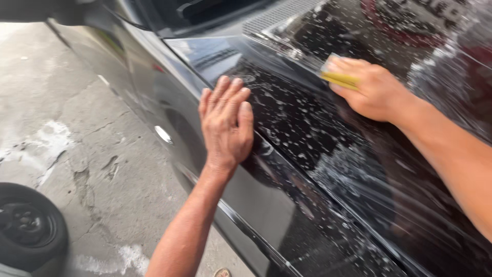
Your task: The person scrubs the front hood and side panels of a black car with a yellow sponge, then wipes the hood with a purple cloth. The person repeatedly dips the sponge into a bucket of water and continues scrubbing the car's exterior surfaces.
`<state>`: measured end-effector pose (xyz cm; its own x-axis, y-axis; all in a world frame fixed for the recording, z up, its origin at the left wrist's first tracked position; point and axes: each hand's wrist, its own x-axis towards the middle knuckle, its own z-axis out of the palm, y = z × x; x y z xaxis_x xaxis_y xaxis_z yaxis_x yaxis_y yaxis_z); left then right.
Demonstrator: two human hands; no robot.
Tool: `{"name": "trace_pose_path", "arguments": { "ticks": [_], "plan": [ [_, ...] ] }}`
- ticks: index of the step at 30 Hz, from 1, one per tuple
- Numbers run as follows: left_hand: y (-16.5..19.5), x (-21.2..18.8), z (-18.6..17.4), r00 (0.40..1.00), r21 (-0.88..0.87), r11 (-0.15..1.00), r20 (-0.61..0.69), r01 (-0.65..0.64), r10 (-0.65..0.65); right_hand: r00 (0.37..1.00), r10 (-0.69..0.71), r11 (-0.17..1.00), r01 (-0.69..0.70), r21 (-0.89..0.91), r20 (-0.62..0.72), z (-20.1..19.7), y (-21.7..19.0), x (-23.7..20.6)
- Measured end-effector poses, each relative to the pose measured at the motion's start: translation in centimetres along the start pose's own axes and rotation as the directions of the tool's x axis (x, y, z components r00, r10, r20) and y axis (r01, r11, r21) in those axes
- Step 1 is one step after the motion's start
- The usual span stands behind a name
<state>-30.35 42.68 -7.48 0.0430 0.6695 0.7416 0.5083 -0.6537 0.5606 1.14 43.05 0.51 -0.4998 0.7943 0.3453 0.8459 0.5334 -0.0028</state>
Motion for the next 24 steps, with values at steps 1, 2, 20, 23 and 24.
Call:
{"name": "trace_pose_path", "arguments": {
  "ticks": [1, 2, 20, 23, 24],
  "plan": [
    [-0.1, -0.1, 0.0, 1.0, 0.013, 1.0, 0.004, 0.008, -0.008, 0.997, -0.068, 0.997, 0.068, 0.029, -0.026, 1.1, -0.8, 3.9],
    [-0.1, -0.1, -0.1, 1.0, 0.02, 1.0, 0.008, 0.016, -0.016, 0.996, -0.083, 0.997, 0.083, -0.004, -0.023, 2.0, -1.3, 7.2],
    [0.0, 0.0, -0.9, 1.0, 0.004, 1.0, -0.013, -0.012, 0.012, 0.974, -0.219, 0.974, 0.216, -0.062, -0.049, 3.5, -3.8, 13.9],
    [0.3, -0.2, -0.9, 1.0, 0.02, 1.0, 0.001, -0.004, 0.004, 0.994, -0.102, 0.994, 0.1, 0.048, 0.033, 3.0, -3.4, 10.5],
    [0.4, -0.2, -0.8, 0.999, 0.023, 0.999, -0.021, -0.037, 0.037, 0.998, -0.051, 0.996, 0.049, 0.074, 0.034, 2.0, -2.9, 8.8]
  ]
}}
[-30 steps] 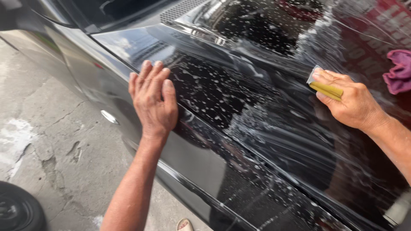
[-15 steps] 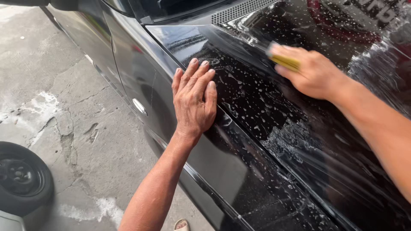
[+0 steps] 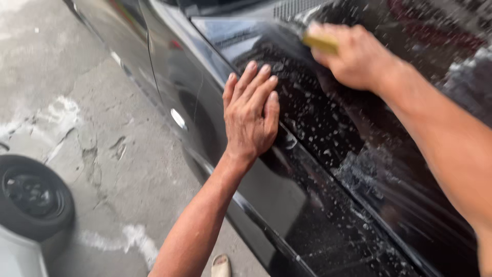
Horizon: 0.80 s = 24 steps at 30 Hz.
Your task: The person scrubs the front hood and side panels of a black car with a yellow sponge, then wipes the hood with a purple cloth. The person repeatedly dips the sponge into a bucket of water and continues scrubbing the car's exterior surfaces.
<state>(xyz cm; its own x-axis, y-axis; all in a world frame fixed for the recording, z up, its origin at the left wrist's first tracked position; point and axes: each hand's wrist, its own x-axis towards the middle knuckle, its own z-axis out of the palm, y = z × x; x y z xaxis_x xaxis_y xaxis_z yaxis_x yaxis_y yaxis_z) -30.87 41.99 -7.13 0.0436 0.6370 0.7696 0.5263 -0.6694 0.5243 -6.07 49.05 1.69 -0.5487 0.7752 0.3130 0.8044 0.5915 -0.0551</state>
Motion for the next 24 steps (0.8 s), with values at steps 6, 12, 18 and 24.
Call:
{"name": "trace_pose_path", "arguments": {
  "ticks": [6, 12, 18, 24],
  "plan": [
    [-0.2, 0.5, 0.1, 1.0, -0.023, 0.999, -0.011, 0.025, -0.026, 0.995, 0.091, 0.991, -0.086, 0.101, -0.047, -0.3, -0.4, -1.8],
    [-0.3, 0.1, -0.3, 1.0, -0.022, 0.999, -0.011, 0.029, -0.029, 0.915, 0.384, 0.914, -0.395, 0.09, 0.121, 1.7, -1.2, 5.0],
    [-0.4, -0.3, 0.5, 0.999, -0.01, 0.999, 0.002, 0.039, -0.039, 0.782, 0.573, 0.769, -0.616, 0.17, 0.244, -1.8, 2.4, -6.3],
    [-0.7, -0.5, 0.7, 0.999, -0.033, 0.998, -0.012, 0.052, -0.052, 0.906, 0.333, 0.622, -0.419, 0.661, 0.262, -1.5, 3.9, -0.6]
  ]
}}
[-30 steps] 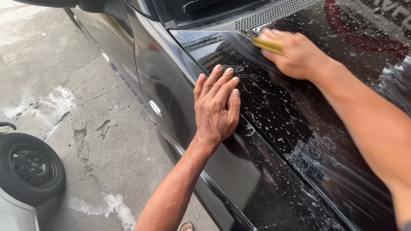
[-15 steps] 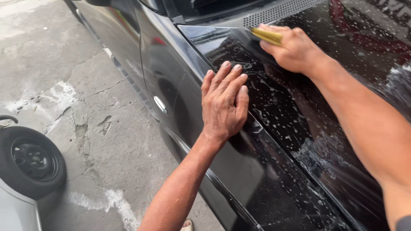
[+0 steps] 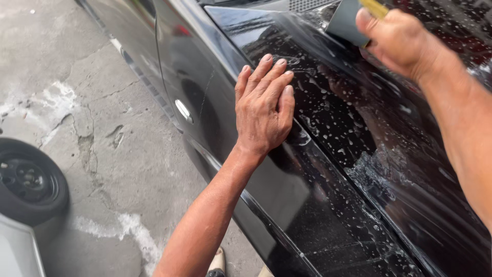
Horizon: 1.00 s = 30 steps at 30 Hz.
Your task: The person scrubs the front hood and side panels of a black car with a yellow sponge, then wipes the hood with a purple cloth. The person repeatedly dips the sponge into a bucket of water and continues scrubbing the car's exterior surfaces.
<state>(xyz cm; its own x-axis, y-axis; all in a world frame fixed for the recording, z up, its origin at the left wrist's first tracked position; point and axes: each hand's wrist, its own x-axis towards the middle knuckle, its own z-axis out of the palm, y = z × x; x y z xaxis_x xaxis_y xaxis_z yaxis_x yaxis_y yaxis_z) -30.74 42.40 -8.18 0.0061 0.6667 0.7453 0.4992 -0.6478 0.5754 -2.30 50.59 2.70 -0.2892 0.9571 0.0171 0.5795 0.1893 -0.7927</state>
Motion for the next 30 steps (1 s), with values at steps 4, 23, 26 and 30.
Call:
{"name": "trace_pose_path", "arguments": {
  "ticks": [4, 23, 26, 30],
  "plan": [
    [0.1, -0.1, -0.1, 1.0, 0.012, 1.0, 0.018, -0.006, 0.005, 0.991, -0.107, 0.925, 0.069, 0.375, 0.082, 0.3, -1.3, 0.5],
    [0.7, 0.2, 0.0, 0.998, 0.014, 1.0, 0.061, -0.008, 0.007, 0.952, -0.272, 0.678, 0.089, -0.729, -0.137, -0.8, 0.8, -14.3],
    [0.6, 0.3, 0.0, 0.999, 0.014, 1.0, 0.043, -0.013, 0.013, 0.957, -0.277, 0.552, 0.089, -0.829, -0.081, -0.1, 2.7, -17.2],
    [0.2, 0.3, -0.1, 1.0, 0.024, 0.999, 0.012, -0.025, 0.025, 0.899, -0.438, 0.496, 0.258, -0.829, 0.018, 1.5, 2.4, -11.6]
  ]
}}
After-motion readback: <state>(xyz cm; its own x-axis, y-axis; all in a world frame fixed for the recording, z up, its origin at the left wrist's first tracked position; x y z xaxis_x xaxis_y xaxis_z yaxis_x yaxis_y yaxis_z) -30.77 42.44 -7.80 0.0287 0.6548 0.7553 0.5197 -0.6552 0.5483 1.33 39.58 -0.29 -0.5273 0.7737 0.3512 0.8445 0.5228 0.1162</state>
